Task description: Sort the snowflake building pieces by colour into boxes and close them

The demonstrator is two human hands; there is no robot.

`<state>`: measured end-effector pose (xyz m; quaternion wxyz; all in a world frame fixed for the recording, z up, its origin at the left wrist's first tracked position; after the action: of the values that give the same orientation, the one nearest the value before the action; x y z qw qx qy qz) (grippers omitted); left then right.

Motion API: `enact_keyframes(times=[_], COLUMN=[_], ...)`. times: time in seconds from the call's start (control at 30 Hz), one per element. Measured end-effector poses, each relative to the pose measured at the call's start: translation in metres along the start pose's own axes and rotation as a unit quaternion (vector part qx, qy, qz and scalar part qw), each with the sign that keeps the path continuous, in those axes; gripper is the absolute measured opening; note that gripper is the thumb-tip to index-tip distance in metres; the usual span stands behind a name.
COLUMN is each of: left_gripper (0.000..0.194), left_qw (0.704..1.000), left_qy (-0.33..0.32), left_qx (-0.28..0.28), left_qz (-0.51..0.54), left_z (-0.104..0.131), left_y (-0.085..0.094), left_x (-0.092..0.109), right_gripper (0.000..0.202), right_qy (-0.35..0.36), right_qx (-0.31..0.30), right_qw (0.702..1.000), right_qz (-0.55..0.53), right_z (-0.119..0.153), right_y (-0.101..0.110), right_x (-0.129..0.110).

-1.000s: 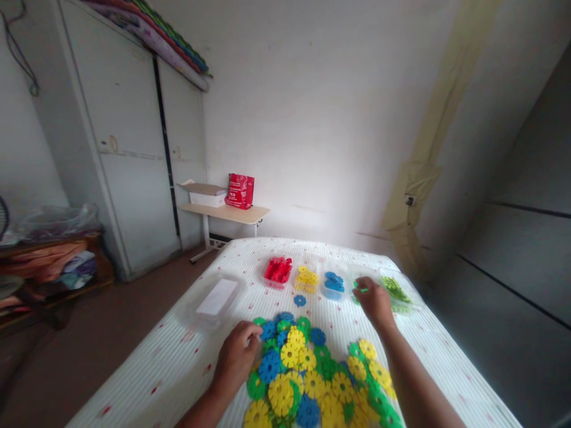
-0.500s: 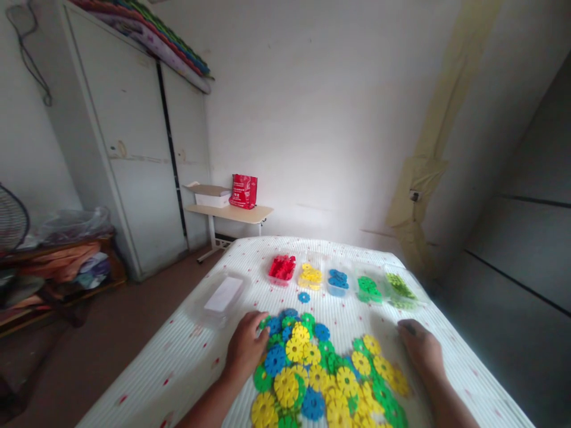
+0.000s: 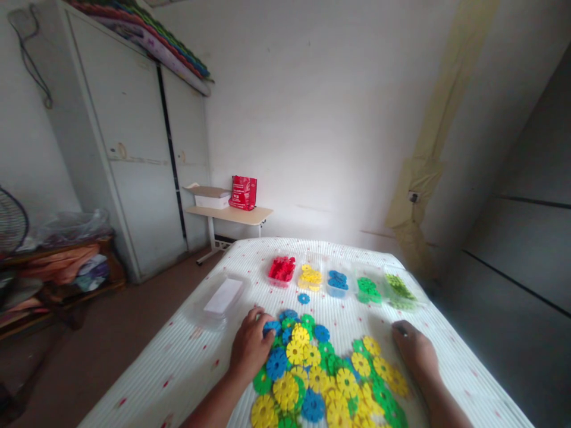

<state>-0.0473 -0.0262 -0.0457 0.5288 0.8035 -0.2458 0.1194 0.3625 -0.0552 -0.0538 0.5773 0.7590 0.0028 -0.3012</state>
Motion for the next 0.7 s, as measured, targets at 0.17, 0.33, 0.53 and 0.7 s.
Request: enact_keyframes(times=[0.17, 0.33, 0.53, 0.7], left_gripper=[0.007, 0.015, 0.014, 0.016], left_qw=[0.989, 0.946, 0.900, 0.878], left_qy=[0.029, 0.125, 0.175, 0.165], left_qx=[0.027, 0.033, -0.029, -0.108], left_qz=[0.140, 0.297, 0.398, 0.436], left_z=[0.001, 0.000, -0.029, -0.086], left_y=[0.001, 0.003, -0.008, -0.038], left_x=[-0.012, -0.026, -0.003, 0.067], right_gripper=[0.028, 0.027, 0.026, 0.026], right_qy=[-0.005, 0.012, 0.005, 0.015], right_qx=[-0.002, 0.008, 0.012, 0.019], right_qw=[1.000, 1.000, 1.000, 1.000], right_qz=[-0.007, -0.003, 0.015, 0.009], right_z=[0.000, 0.000, 0.003, 0.003], right_y=[-0.002, -0.002, -0.001, -0.002], right_x=[0.002, 0.001, -0.004, -0.005])
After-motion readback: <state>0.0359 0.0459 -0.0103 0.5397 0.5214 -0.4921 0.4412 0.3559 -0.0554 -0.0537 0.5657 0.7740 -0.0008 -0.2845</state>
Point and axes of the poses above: each hand's wrist, its own z-axis away from the middle knuckle, its own y-axis out of the back of the hand, x = y × z, the point moved 8 cm from there along -z, towards the middle knuckle, and after that the axes turned 4 degrees about -z, right-handed, at the moved point
